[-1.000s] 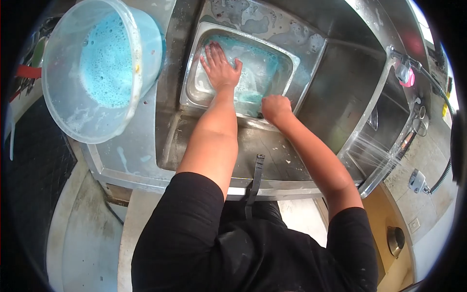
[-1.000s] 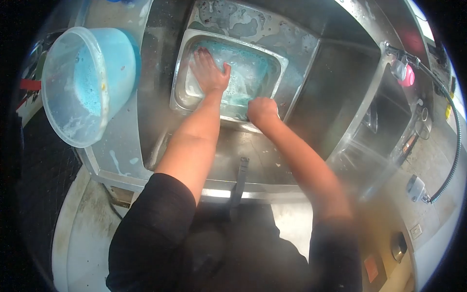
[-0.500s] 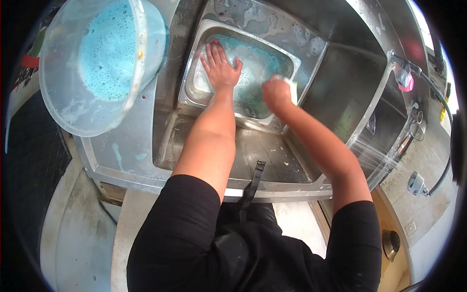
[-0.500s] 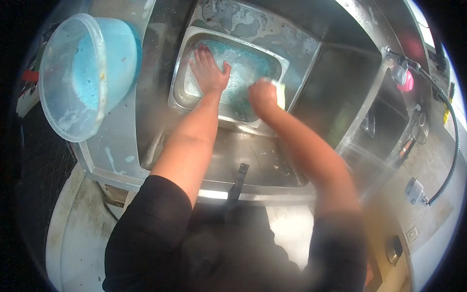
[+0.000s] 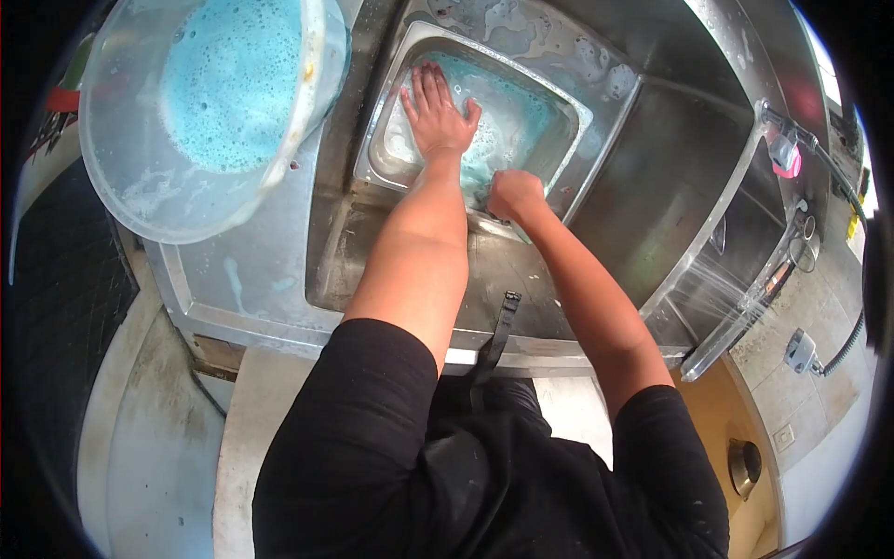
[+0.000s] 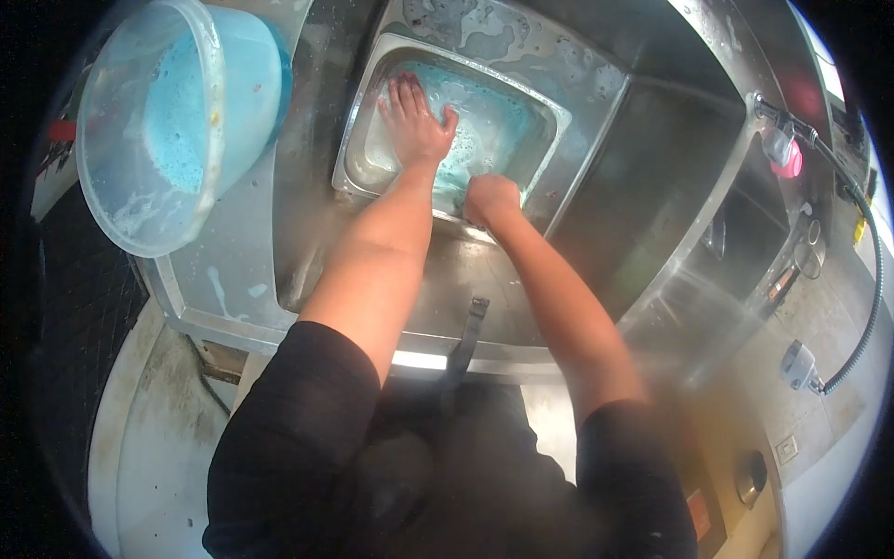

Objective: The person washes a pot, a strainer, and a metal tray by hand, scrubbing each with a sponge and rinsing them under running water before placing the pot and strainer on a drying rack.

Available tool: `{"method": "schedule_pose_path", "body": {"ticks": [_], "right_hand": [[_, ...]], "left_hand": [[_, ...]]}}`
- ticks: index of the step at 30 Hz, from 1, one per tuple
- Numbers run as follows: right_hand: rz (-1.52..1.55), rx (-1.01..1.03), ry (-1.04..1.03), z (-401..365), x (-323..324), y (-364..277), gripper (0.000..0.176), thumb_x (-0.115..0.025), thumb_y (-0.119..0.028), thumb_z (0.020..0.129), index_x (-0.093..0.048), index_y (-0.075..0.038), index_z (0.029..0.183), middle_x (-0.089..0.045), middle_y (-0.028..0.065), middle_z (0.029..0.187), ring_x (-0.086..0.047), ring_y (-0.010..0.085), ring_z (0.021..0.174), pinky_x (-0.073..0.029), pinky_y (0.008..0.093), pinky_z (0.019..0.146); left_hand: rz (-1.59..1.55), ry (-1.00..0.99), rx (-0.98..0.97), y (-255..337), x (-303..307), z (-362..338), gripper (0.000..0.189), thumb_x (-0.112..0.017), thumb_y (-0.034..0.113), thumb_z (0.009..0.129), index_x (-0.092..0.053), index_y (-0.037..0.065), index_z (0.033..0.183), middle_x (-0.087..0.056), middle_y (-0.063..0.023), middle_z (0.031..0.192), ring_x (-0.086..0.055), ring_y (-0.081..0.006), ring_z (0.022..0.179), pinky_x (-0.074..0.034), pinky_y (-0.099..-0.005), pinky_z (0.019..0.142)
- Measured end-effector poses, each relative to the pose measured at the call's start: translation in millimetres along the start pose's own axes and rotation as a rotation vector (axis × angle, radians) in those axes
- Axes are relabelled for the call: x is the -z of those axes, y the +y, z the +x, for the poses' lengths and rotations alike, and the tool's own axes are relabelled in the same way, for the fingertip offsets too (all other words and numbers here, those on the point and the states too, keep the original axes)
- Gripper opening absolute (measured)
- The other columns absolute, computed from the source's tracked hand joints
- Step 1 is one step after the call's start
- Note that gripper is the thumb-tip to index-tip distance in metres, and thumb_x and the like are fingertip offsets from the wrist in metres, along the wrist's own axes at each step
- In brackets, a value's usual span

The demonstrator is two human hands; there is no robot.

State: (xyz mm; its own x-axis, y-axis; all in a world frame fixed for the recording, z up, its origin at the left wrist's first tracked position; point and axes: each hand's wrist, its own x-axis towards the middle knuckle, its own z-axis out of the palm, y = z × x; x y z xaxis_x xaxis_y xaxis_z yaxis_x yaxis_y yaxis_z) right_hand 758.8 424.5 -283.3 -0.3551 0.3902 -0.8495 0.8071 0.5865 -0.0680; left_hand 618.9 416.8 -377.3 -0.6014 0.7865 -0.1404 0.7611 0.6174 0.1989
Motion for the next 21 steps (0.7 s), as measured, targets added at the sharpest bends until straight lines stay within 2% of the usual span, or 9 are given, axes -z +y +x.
{"method": "schedule_pose_path", "body": {"ticks": [2, 8, 11, 12, 14, 15, 17, 20, 21], "right_hand": [[0.071, -0.001, -0.062, -17.7, 4.7, 11.4, 0.022, -0.054, -0.013, 0.08, -0.072, -0.004, 0.089, -0.071, 0.0186, 0.089, -0.069, 0.0368, 0.086, -0.056, 0.0458, 0.077], [0.035, -0.043, 0.432, -65.3, -7.4, 38.2, 0.024, -0.06, -0.01, 0.079, -0.06, -0.007, 0.103, -0.062, 0.0144, 0.105, -0.067, 0.0346, 0.093, -0.055, 0.0439, 0.074], [0.287, -0.175, 0.535, -82.8, -4.1, 43.7, 0.028, -0.063, -0.014, 0.078, -0.059, -0.005, 0.105, -0.063, 0.0154, 0.111, -0.065, 0.0371, 0.095, -0.054, 0.0468, 0.078], [0.398, -0.277, 0.542, -94.7, -2.4, 44.9, 0.032, -0.064, -0.016, 0.078, -0.059, -0.004, 0.107, -0.063, 0.0159, 0.113, -0.065, 0.0383, 0.096, -0.053, 0.0478, 0.079], [0.52, -0.313, 0.543, -111.8, 1.9, 58.8, 0.036, -0.064, -0.018, 0.077, -0.06, -0.002, 0.108, -0.065, 0.02, 0.112, -0.064, 0.0412, 0.095, -0.053, 0.0482, 0.081], [0.63, -0.313, 0.522, -116.2, -6.2, 69.8, 0.039, -0.065, -0.019, 0.078, -0.059, -0.002, 0.113, -0.065, 0.0218, 0.109, -0.064, 0.0411, 0.096, -0.053, 0.0472, 0.082], [0.793, -0.264, 0.578, -130.6, -15.4, 84.8, 0.048, -0.066, -0.019, 0.08, -0.057, 0.0, 0.123, -0.067, 0.0263, 0.105, -0.066, 0.0401, 0.097, -0.053, 0.0428, 0.084], [1.14, -0.238, 0.57, -157.6, -23.2, 97.6, 0.047, -0.067, -0.017, 0.081, -0.057, 0.0, 0.123, -0.069, 0.0224, 0.103, -0.069, 0.0339, 0.091, -0.053, 0.04, 0.081], [1.247, -0.232, 0.522, -181.1, -4.2, 93.7, 0.041, -0.066, -0.013, 0.082, -0.057, 0.0, 0.121, -0.069, 0.0166, 0.1, -0.067, 0.0245, 0.087, -0.052, 0.0355, 0.08]], "left_hand": [[-0.016, 0.016, -0.002, -0.7, 0.2, -1.1, 0.082, -0.043, 0.049, 0.086, -0.025, 0.003, 0.152, -0.023, -0.0101, 0.159, -0.012, -0.0255, 0.149, -0.003, -0.0491, 0.12], [-0.003, 0.035, -0.061, -2.0, -1.1, -4.0, 0.082, -0.046, 0.049, 0.087, -0.024, 0.003, 0.152, -0.019, -0.0126, 0.16, -0.01, -0.0282, 0.149, -0.004, -0.0493, 0.12], [0.081, -0.293, -0.281, -23.2, 24.8, -2.5, 0.084, -0.057, 0.045, 0.087, -0.021, 0.008, 0.153, -0.01, -0.0117, 0.161, -0.01, -0.0327, 0.148, -0.01, -0.0514, 0.119], [0.105, -0.278, -0.294, -30.2, 49.7, -4.7, 0.084, -0.057, 0.045, 0.087, -0.021, 0.008, 0.153, -0.01, -0.0117, 0.161, -0.01, -0.0327, 0.148, -0.01, -0.0514, 0.119], [0.064, -0.793, -0.278, -37.7, 96.0, -6.3, 0.076, -0.063, 0.032, 0.086, -0.029, 0.008, 0.149, -0.022, -0.0138, 0.157, -0.018, -0.0337, 0.146, -0.025, -0.0531, 0.114], [0.083, -0.775, -0.291, -41.1, 117.5, -9.7, 0.076, -0.063, 0.032, 0.086, -0.029, 0.008, 0.149, -0.022, -0.0138, 0.157, -0.018, -0.0337, 0.146, -0.025, -0.0531, 0.114], [0.044, -0.362, -0.26, -43.9, 154.8, -3.3, 0.058, -0.062, 0.022, 0.086, -0.041, 0.006, 0.138, -0.035, -0.0131, 0.149, -0.027, -0.0345, 0.142, -0.039, -0.0515, 0.104], [0.059, -0.276, -0.09, -53.8, 138.0, 19.3, 0.04, -0.06, 0.016, 0.086, -0.051, 0.006, 0.124, -0.048, -0.0132, 0.139, -0.041, -0.0365, 0.134, -0.046, -0.0498, 0.097], [0.068, -0.266, -0.116, -56.6, 139.6, 19.8, 0.04, -0.06, 0.016, 0.086, -0.051, 0.006, 0.124, -0.048, -0.0132, 0.139, -0.041, -0.0365, 0.134, -0.046, -0.0498, 0.097]]}}
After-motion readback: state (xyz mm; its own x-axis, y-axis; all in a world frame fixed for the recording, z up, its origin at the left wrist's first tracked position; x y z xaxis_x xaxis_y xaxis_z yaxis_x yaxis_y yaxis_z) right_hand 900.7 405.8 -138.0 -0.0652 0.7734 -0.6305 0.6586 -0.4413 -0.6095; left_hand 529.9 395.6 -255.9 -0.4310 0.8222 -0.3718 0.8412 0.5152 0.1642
